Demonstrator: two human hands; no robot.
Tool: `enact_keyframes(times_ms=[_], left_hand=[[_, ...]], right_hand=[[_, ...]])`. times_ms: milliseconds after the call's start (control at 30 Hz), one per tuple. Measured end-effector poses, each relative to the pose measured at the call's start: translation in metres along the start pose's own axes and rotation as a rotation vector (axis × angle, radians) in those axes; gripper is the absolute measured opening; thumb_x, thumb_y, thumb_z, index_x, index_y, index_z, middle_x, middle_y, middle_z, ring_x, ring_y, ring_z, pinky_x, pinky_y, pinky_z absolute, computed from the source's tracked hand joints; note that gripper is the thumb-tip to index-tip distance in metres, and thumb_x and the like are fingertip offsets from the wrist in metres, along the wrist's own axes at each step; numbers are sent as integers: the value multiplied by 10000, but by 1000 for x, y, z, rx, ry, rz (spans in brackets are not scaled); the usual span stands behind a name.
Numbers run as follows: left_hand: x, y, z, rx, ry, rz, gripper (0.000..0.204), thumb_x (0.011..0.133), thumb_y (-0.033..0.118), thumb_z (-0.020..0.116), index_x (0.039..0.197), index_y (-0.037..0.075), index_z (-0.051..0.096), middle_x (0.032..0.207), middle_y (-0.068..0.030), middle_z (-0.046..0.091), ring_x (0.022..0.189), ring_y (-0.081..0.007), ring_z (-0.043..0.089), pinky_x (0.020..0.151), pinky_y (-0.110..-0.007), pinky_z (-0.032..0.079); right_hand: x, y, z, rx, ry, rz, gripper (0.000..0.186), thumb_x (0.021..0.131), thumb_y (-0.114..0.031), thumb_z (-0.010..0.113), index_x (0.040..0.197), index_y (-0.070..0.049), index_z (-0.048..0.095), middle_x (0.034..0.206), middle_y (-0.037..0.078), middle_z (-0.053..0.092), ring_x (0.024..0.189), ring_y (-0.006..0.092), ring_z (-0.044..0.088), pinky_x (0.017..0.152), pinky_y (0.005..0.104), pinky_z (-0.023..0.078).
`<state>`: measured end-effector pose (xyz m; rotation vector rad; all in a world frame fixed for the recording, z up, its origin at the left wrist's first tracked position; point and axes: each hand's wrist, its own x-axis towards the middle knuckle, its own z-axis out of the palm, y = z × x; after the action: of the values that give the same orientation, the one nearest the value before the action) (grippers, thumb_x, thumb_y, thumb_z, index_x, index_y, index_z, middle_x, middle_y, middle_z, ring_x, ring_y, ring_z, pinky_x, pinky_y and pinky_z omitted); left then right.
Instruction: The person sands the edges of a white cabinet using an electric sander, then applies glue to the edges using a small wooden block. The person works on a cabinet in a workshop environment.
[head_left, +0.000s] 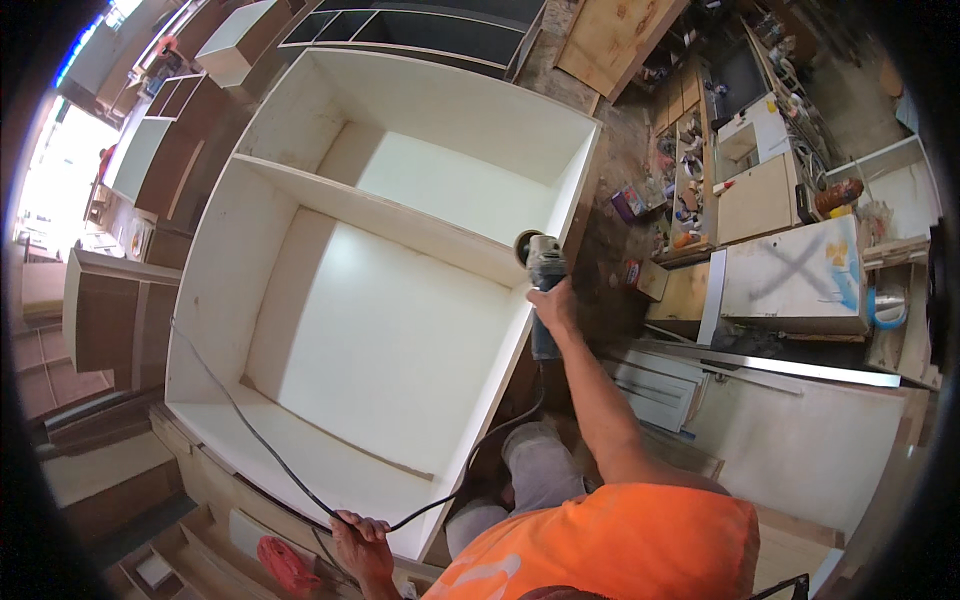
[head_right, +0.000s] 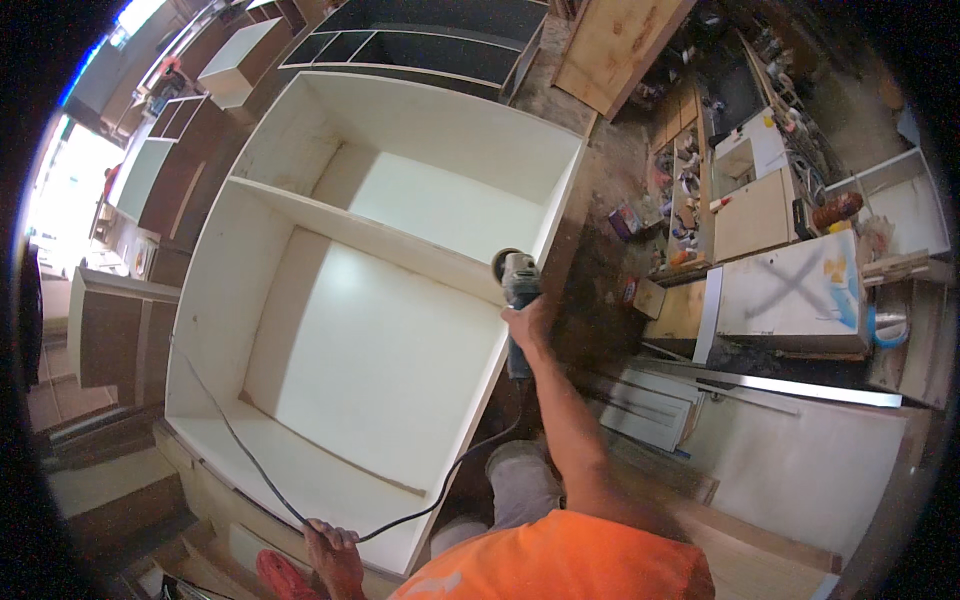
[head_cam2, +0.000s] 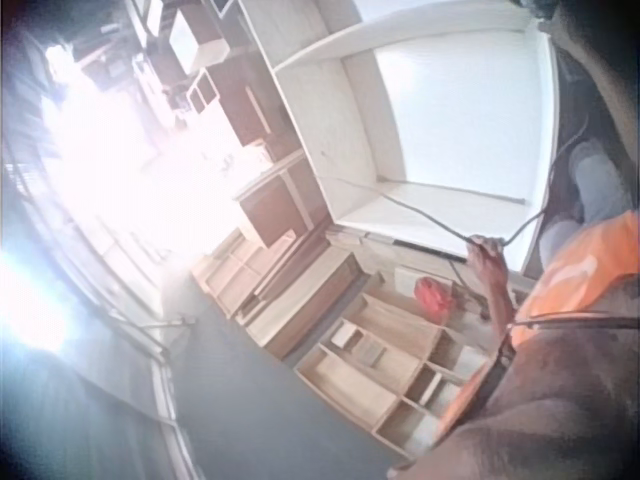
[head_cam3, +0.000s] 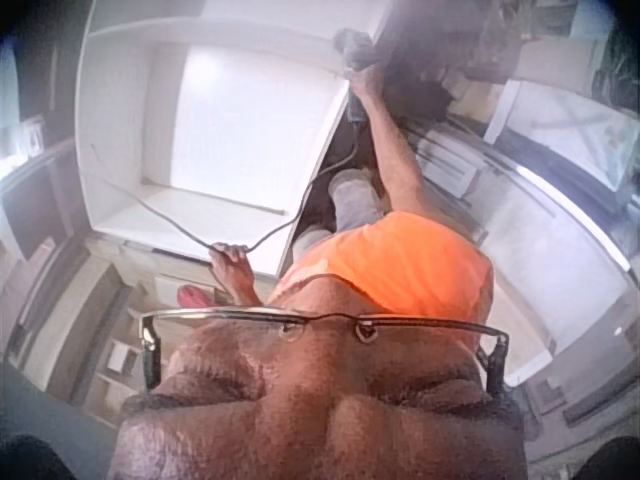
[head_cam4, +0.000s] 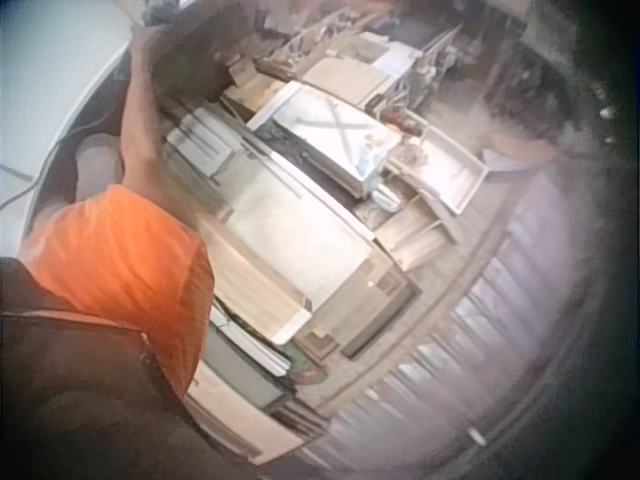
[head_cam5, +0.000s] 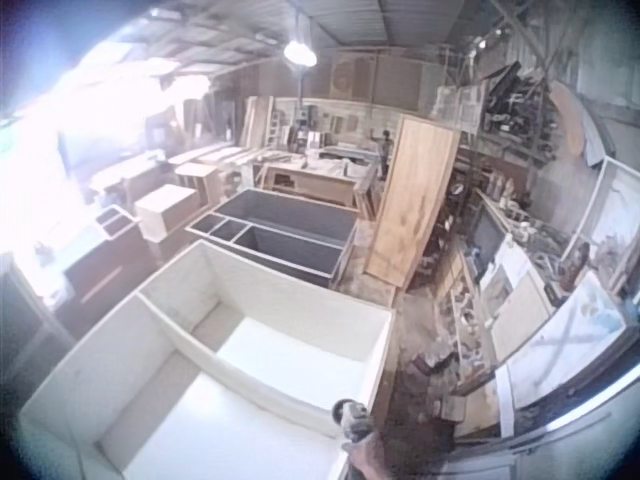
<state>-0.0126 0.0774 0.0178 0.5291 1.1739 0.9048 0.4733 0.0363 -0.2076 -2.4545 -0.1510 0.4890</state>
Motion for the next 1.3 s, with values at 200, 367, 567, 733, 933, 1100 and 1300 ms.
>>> enact_keyframes(times_ms=[200, 367, 567, 733, 933, 1100, 1300], left_hand=[[-13, 7, 3, -57, -37, 23, 322, 1057, 421, 399, 950, 134, 499, 613, 29, 434, 520, -104, 453, 587, -324, 458], [-7, 0, -17, -146, -96, -11, 325, 1058, 422, 390, 935, 146, 509, 594, 35, 422, 511, -109, 456, 560, -320, 460], [-10, -16, 1, -248, -120, -1, 323, 1057, 417, 394, 946, 136, 511, 600, 30, 429, 526, -117, 480, 599, -336, 490], [-7, -42, 26, -310, -33, 49, 327, 1054, 413, 405, 951, 122, 512, 603, 29, 422, 534, -113, 495, 603, -327, 495], [26, -90, 111, -352, 175, 108, 324, 1057, 409, 403, 950, 122, 510, 615, 39, 396, 534, -93, 446, 590, -304, 467], [59, -105, 196, -403, 257, 93, 323, 1056, 411, 407, 944, 125, 507, 619, 52, 370, 542, -85, 419, 592, -283, 445], [67, -126, 300, -438, 131, 69, 339, 1059, 406, 390, 967, 107, 521, 611, 28, 422, 559, -115, 511, 652, -323, 522]], right_hand=[[3, 59, -108, 140, 63, -56, 557, 607, -295, 820, 1023, 26, 635, 967, 209, 693, 880, 351, 675, 799, 424, 511], [-6, 75, -219, 45, 188, -122, 464, 613, -245, 798, 976, 8, 658, 908, 142, 690, 794, 286, 661, 723, 401, 510], [37, 55, -297, -36, 136, -356, 442, 626, -217, 793, 990, -10, 652, 887, 98, 671, 759, 229, 644, 719, 379, 521], [61, -48, -278, -84, -104, -504, 494, 638, -238, 805, 1042, -2, 647, 921, 91, 672, 796, 221, 644, 749, 367, 526], [155, -128, -209, -138, -340, -730, 562, 648, -224, 807, 1130, -4, 622, 979, 73, 668, 849, 197, 630, 795, 345, 522], [252, -154, -169, -322, -692, -683, 710, 648, -200, 793, 1273, -10, 515, 1101, 156, 661, 995, 298, 645, 891, 402, 502], [281, -197, -171, -606, -795, -835, 654, 680, -180, 774, 1254, -34, 497, 1072, 212, 663, 1026, 388, 645, 879, 443, 506]])
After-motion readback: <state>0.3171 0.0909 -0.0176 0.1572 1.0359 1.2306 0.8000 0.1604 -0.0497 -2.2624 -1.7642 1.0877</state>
